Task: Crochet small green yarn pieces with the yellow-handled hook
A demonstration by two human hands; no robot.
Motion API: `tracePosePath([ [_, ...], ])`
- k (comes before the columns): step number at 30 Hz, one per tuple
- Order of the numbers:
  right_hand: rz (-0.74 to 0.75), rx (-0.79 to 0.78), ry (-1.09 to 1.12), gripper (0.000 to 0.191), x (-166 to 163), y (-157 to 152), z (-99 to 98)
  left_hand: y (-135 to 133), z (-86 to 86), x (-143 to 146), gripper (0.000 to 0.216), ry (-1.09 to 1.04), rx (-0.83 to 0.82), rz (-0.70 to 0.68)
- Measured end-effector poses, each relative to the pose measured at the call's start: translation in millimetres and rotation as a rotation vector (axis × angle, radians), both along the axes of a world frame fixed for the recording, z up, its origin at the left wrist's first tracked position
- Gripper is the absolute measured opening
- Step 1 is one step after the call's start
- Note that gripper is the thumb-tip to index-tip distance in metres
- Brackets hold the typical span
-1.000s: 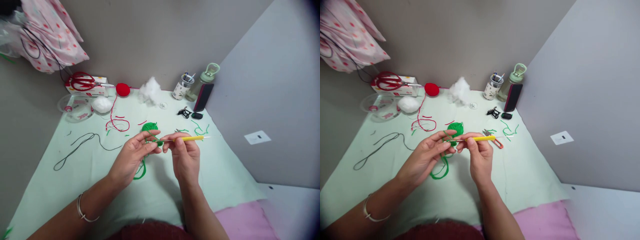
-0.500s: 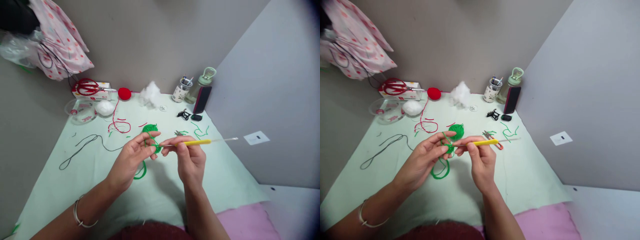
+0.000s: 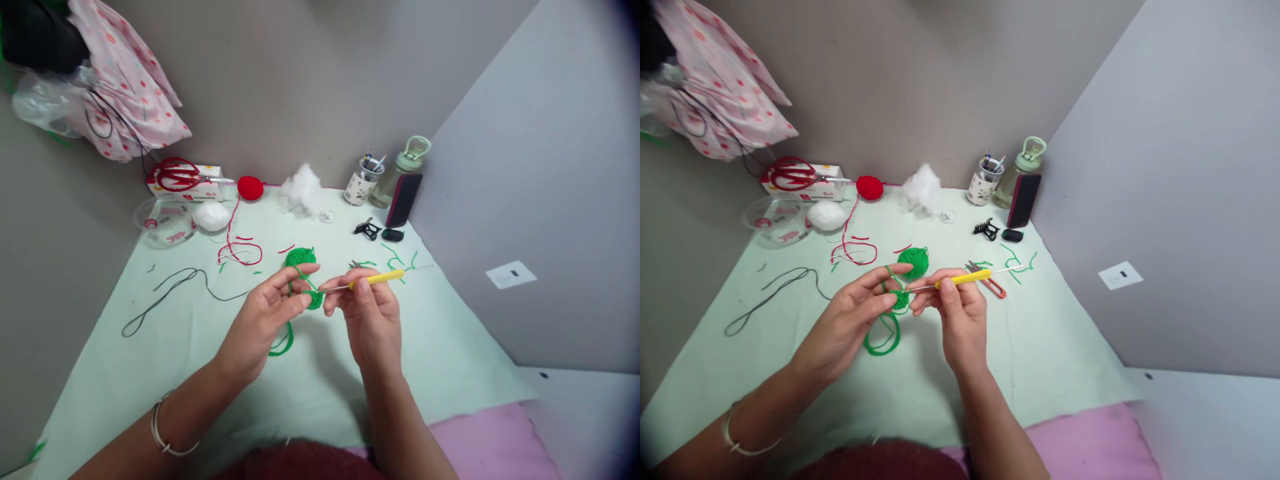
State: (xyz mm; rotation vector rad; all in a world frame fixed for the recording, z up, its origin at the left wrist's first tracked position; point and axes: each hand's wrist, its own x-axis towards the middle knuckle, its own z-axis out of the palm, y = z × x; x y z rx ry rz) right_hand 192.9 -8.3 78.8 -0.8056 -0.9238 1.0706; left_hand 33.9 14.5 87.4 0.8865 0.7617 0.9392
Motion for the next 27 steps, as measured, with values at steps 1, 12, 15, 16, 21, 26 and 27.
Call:
tracePosePath([
  [1,0.003,-0.004,0.005,0.017,0,0,-0.5,0,-1.1,0,0.037,0.004,0.007,-0.004],
  [12,-0.039,-0.022,-0.100,0.023,3,2,-3.1,4,-4.0,1,0.032,0.020,0.023,0.010],
  [15,-0.083,0.024,-0.210,0.020,4,-1,-4.9,4,-5.5,0,0.033,0.064,0.049,0.021],
  [16,-0.113,0.057,-0.283,0.020,4,-3,-5.5,3,-6.1,0,0.033,0.090,0.072,0.033],
  [21,-0.230,0.332,-0.779,0.028,4,-9,-10.7,3,-7.2,1,0.031,0.254,0.211,0.153],
  [26,-0.430,0.494,-1.141,0.036,-2,-10,-22.4,2,-9.4,6,0.049,0.027,-0.018,0.106],
  [27,-0.458,0.484,-1.123,0.036,-3,-10,-23.5,3,-10.0,6,0.051,-0.060,-0.116,0.042],
])
